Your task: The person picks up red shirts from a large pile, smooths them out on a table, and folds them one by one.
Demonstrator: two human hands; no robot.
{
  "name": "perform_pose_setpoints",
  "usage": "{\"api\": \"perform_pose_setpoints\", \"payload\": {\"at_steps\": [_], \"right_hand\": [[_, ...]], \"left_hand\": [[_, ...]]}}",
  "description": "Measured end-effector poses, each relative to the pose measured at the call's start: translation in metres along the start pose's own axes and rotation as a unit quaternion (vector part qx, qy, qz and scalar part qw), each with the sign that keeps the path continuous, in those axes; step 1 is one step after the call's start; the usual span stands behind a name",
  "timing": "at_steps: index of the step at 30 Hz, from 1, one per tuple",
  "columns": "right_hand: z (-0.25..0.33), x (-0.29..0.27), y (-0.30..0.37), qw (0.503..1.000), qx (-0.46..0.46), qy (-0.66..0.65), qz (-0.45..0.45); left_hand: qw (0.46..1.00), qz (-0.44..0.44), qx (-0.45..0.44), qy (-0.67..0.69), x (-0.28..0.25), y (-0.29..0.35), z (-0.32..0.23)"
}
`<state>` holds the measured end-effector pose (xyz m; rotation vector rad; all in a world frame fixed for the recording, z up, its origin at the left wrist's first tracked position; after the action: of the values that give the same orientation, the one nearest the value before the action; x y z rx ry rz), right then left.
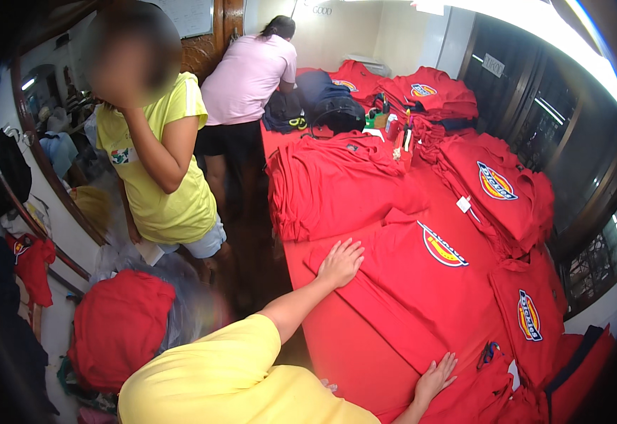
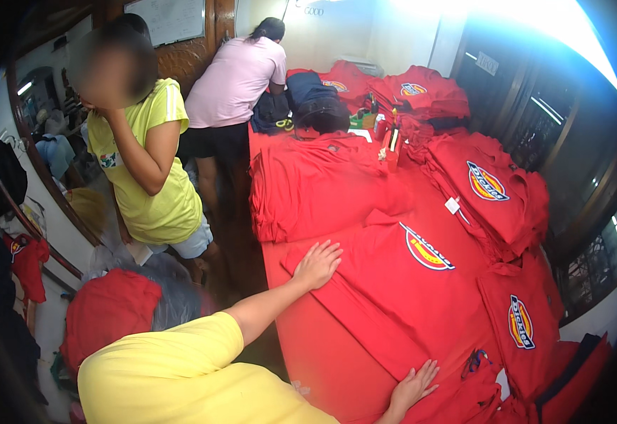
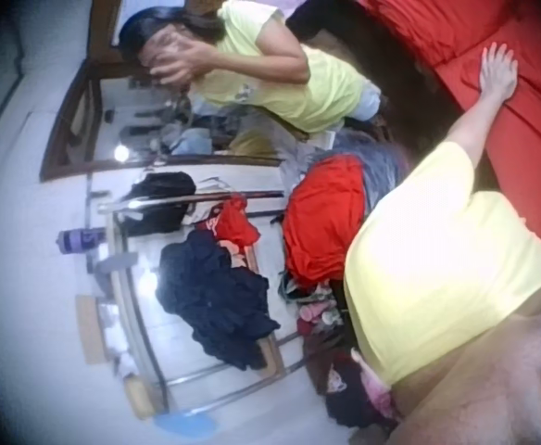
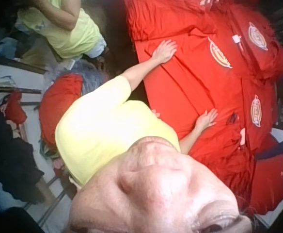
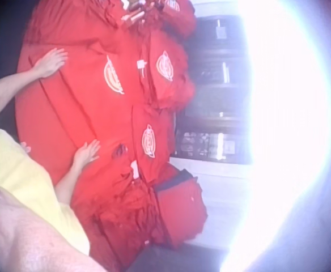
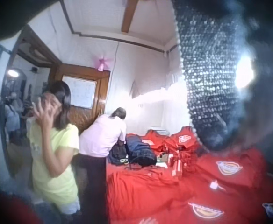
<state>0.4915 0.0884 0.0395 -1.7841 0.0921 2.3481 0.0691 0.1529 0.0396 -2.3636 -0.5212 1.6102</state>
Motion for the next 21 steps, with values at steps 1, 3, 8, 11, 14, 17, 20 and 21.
{"api": "perform_pose_setpoints", "payload": {"at_steps": [1, 3, 8, 11, 14, 17, 20, 21], "right_hand": [[-0.0009, 0.0003, 0.0007, 1.000, 0.002, -0.001, 0.001], [-0.0039, -0.0001, 0.0012, 1.000, 0.006, -0.004, 0.002], [-0.0023, -0.0004, 0.0016, 1.000, 0.011, 0.001, 0.009], [0.0005, -0.0021, 0.0018, 1.000, 0.012, -0.009, 0.012], [-0.0004, -0.0029, 0.0029, 1.000, 0.010, -0.015, 0.005], [0.0035, -0.0053, 0.0021, 1.000, 0.007, -0.016, 0.006], [0.0040, -0.0057, 0.0022, 1.000, 0.006, -0.024, 0.004], [0.0031, -0.0047, 0.0020, 1.000, 0.005, -0.026, 0.002]], "left_hand": [[1.000, 0.000, 0.000, -0.001, 0.0006, 0.0001, 0.0000], [1.000, -0.002, 0.000, 0.001, 0.0024, -0.0001, -0.0005], [1.000, -0.008, 0.001, 0.011, 0.0046, -0.0004, 0.0008], [1.000, 0.001, -0.007, 0.014, 0.0059, -0.0010, 0.0029], [1.000, 0.006, -0.008, 0.016, 0.0057, -0.0025, 0.0008], [1.000, 0.000, -0.009, 0.012, 0.0033, -0.0009, 0.0023], [1.000, -0.004, -0.005, 0.006, 0.0061, -0.0010, 0.0041], [1.000, -0.004, -0.003, 0.005, 0.0066, -0.0017, 0.0041]]}}
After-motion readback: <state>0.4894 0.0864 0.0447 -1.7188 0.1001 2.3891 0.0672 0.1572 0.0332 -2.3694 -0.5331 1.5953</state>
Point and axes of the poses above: each hand's wrist, its own y-axis away from the middle knuckle, its own x-axis out of the palm, z = x × y, the point moved 9 cm from there along -y, towards the middle knuckle, and after that the axes turned 5 degrees about x, right-handed, at the moved point
